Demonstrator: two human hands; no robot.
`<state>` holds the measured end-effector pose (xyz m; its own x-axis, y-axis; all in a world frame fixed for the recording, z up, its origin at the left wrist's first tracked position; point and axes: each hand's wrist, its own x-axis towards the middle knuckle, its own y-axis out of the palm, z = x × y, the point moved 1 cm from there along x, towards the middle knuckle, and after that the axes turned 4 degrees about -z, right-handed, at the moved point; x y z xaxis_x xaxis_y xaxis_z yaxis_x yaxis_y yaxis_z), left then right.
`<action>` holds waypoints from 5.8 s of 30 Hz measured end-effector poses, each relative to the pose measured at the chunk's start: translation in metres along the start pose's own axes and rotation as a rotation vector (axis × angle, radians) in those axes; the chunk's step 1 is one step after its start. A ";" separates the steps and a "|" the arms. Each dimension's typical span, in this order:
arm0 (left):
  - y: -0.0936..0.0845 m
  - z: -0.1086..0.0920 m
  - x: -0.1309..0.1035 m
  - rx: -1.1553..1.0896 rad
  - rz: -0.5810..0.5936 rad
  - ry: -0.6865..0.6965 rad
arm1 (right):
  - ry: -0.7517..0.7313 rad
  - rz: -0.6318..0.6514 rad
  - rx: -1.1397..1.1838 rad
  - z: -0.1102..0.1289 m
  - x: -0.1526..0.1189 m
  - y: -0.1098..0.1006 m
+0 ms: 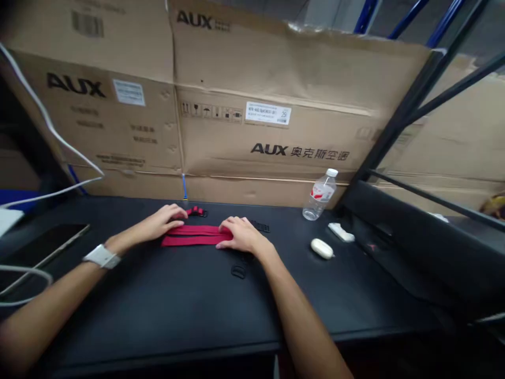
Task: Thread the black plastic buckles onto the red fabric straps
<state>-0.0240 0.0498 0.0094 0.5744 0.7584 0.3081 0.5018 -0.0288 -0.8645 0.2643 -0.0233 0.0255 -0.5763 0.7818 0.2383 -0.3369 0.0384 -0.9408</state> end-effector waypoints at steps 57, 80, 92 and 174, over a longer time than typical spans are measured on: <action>0.013 -0.105 -0.011 -0.470 -0.270 -0.062 | -0.069 -0.586 0.040 0.054 0.016 0.003; 0.036 -0.088 -0.004 -0.889 -0.145 -0.165 | -0.051 -0.474 0.032 0.053 0.016 0.009; 0.030 -0.071 0.003 -0.882 -0.040 -0.163 | -0.068 -0.419 0.021 0.052 0.015 0.008; -0.004 -0.071 -0.006 -0.923 0.176 -0.238 | -0.123 -0.359 0.190 0.052 0.012 0.003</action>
<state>0.0167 -0.0009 0.0399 0.5950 0.8032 0.0275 0.7895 -0.5777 -0.2073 0.2176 -0.0458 0.0385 -0.4780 0.6588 0.5809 -0.6573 0.1704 -0.7342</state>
